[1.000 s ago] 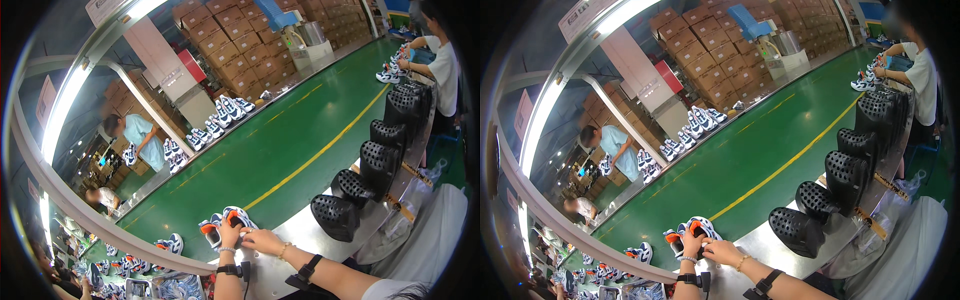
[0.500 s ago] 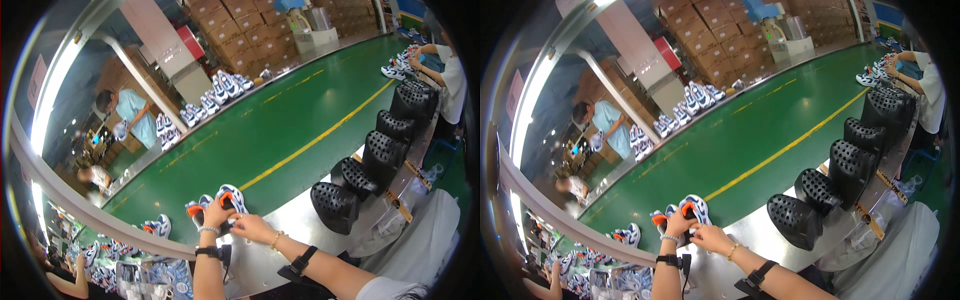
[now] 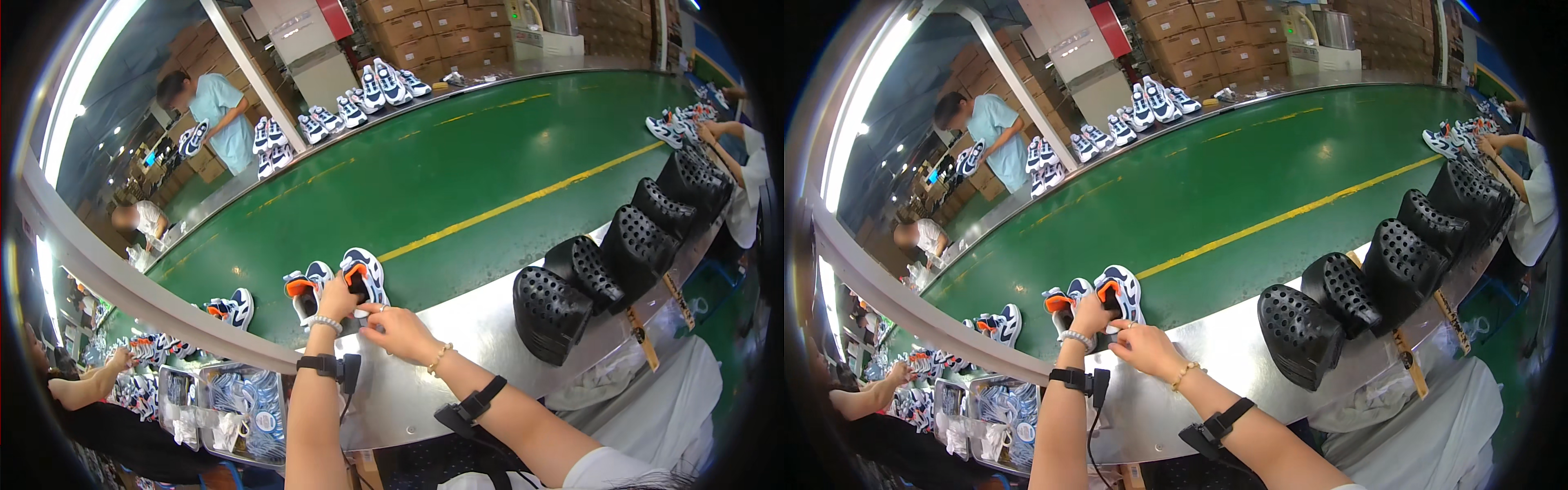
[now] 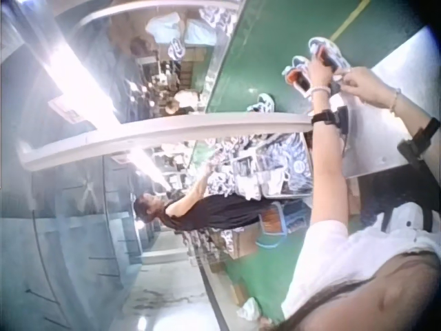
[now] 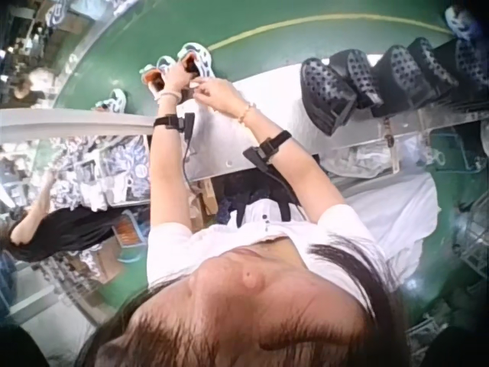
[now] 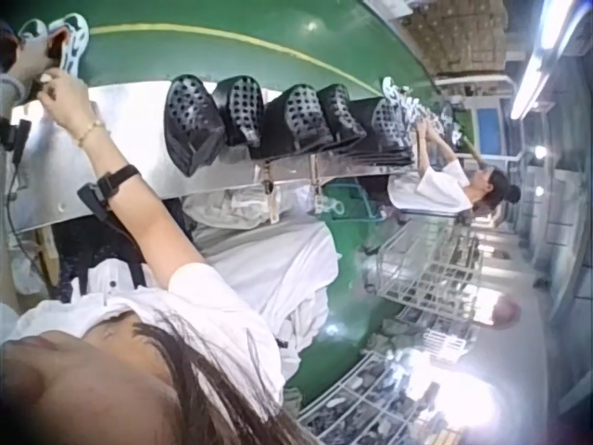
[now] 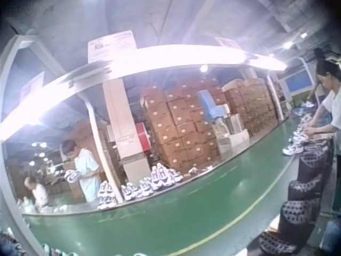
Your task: Inspect and organize sneakers on a workstation table next to a conveyor belt.
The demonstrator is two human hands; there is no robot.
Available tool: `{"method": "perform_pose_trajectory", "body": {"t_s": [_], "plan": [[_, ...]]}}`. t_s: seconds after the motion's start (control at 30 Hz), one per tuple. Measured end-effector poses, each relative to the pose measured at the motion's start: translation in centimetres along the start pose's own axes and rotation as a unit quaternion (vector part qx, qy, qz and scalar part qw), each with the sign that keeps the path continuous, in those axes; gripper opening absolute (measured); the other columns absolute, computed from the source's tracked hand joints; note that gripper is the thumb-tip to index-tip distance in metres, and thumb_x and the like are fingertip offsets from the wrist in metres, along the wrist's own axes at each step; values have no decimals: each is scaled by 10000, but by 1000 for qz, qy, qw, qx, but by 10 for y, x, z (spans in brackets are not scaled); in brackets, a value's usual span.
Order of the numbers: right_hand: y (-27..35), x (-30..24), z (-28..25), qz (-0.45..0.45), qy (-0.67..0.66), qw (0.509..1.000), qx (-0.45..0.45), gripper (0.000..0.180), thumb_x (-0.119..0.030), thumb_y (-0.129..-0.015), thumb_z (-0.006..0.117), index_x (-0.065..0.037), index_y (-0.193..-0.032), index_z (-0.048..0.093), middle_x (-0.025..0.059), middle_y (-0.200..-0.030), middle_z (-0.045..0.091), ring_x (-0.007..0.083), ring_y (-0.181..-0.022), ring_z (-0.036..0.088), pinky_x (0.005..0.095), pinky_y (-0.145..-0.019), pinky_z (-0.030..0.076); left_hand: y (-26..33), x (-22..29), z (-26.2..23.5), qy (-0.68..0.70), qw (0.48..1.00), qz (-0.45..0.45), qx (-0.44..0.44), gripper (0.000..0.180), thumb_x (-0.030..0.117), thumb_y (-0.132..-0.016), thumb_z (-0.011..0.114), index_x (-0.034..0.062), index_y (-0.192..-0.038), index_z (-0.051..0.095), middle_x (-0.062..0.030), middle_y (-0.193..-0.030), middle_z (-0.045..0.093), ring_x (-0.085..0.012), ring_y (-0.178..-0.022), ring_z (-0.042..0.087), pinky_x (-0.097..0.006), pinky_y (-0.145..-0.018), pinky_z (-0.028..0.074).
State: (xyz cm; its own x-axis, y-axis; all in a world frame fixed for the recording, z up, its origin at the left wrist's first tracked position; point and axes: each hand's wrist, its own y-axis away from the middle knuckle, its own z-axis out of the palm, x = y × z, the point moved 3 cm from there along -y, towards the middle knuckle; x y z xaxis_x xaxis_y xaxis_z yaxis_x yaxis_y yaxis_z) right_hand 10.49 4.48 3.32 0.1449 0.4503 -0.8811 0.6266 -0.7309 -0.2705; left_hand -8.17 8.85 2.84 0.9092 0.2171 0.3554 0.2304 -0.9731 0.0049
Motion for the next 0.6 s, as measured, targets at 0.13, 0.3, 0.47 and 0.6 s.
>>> {"method": "perform_pose_trajectory", "body": {"t_s": [0.13, 0.3, 0.47, 0.6], "plan": [[2, -3, 4, -23, 23, 999, -11, 314, -277, -862, 588, 6, -728, 622, 87, -1255, 604, 301, -776, 637, 382, -719, 500, -3, -15, 11, -14, 999, 7, 49, 720, 144, -649, 765, -86, -1256, 453, -290, -934, 650, -429, -906, 639, -429, -825, 520], [-6, 1, 3, -28, -123, 988, 85, 264, -266, -880, 592, -16, -829, 661, 94, -1155, 641, 289, -740, 634, 364, -689, 497, 14, -24, -9, 146, 988, -12, 46, 850, 216, -722, 739, -26, -1411, 303, -265, -1130, 609, -411, -1068, 591, -398, -919, 468], [-5, 20, -26, 71, -141, 964, 213, 224, -187, -916, 569, 27, -903, 635, 70, -628, 570, 109, -559, 461, 281, -530, 385, 90, 38, -9, -11, 944, 47, 327, 594, 314, -711, 751, 54, -1212, 568, -224, -1429, 372, -424, -1380, 241, -585, -1094, 192], [-4, 24, -16, 71, -89, 984, 140, 275, -266, -910, 582, -1, -869, 643, 127, -623, 591, 212, -539, 546, 332, -526, 402, 124, 54, -14, -102, 949, -94, 283, 573, 464, -664, 770, 109, -1099, 654, -186, -1518, 244, -469, -1413, 75, -751, -1018, 64]]}}
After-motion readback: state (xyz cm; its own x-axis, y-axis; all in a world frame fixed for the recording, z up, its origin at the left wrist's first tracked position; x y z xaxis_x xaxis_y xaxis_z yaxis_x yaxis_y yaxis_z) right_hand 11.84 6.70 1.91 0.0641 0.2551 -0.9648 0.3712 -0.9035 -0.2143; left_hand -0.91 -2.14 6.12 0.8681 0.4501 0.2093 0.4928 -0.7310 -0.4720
